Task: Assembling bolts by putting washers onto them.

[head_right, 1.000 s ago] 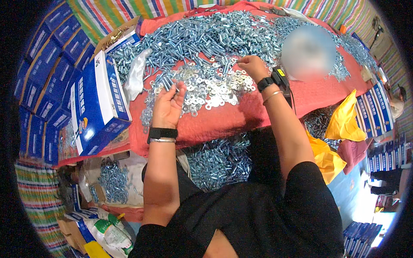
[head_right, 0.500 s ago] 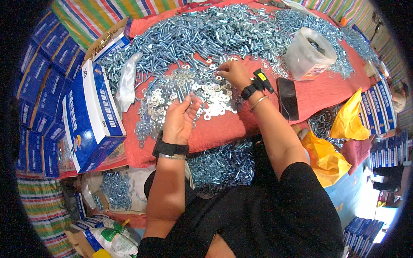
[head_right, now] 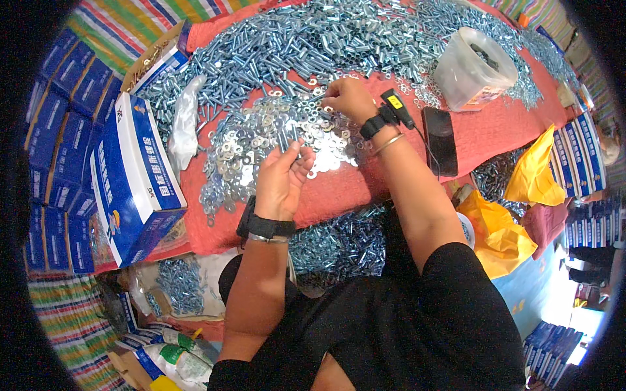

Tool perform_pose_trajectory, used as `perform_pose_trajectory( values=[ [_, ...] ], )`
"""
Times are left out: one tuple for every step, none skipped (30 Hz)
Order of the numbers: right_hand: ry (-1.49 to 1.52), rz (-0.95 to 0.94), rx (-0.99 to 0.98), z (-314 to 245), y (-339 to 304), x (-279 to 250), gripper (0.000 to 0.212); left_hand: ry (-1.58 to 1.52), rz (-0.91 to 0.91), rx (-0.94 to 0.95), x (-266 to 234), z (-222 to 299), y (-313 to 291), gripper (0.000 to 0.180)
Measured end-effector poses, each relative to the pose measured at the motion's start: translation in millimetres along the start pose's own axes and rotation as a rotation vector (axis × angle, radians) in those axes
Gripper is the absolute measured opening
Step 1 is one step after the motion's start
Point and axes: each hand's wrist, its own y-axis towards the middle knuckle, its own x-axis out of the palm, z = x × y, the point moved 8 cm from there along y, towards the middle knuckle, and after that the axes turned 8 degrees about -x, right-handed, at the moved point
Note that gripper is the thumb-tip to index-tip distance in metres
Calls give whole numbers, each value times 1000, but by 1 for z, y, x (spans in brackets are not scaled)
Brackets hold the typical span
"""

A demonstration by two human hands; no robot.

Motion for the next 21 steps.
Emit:
perform_pose_trajectory(
  values=[
    [45,-10,12,6,-2,-4,16,-2,-2,-1,0,0,0,13],
    [39,0,-22,1,-5,-8,14,-13,-4,10,-3,2,-1,13],
    [40,-3,-23,-1,-6,-11,14,-24,-6,20,-6,4,-2,13],
    [-39,14,-35,-3,-8,-19,14,-26,-3,20,-8,5,-2,13],
    [-122,34,-44,-5,-11,-29,13,-20,-9,24,-8,6,-1,13],
    [-149,46,-62,1,-11,-36,14,-13,-16,27,-8,7,-1,13],
    [-154,45,-59,4,-11,-43,14,-16,-19,23,-8,7,-1,13],
    [-146,50,-7,6,-11,-48,14,-12,-3,34,-9,7,-2,13],
    [-138,54,44,8,-12,-52,14,-8,13,45,-11,8,-3,12],
    [31,92,138,13,-17,-55,17,-13,15,44,-11,8,-3,12],
    [23,94,140,18,-18,-59,17,-12,29,37,-9,7,-3,10],
    [14,126,172,30,-19,-65,19,-10,44,32,-8,6,-3,8],
    [6,157,204,40,-21,-71,21,-14,39,29,-5,5,-3,8],
    [-64,184,152,37,-20,-73,23,-1,31,35,-4,5,-3,9],
    [-65,182,153,39,-21,-74,23,13,24,41,-3,5,-3,11],
    [-137,149,156,42,-20,-74,24,12,24,40,-4,4,-3,11],
    [-207,117,157,42,-20,-73,25,24,13,42,-3,4,-2,11],
    [-206,116,157,42,-20,-72,25,36,1,45,-2,4,-2,12],
    [-206,101,159,43,-19,-70,26,36,1,45,-2,5,-1,12],
    [-208,87,163,47,-21,-69,27,36,8,36,-2,3,-1,12],
    [-209,88,165,50,-21,-70,27,36,13,27,-1,2,-1,12]
  ],
)
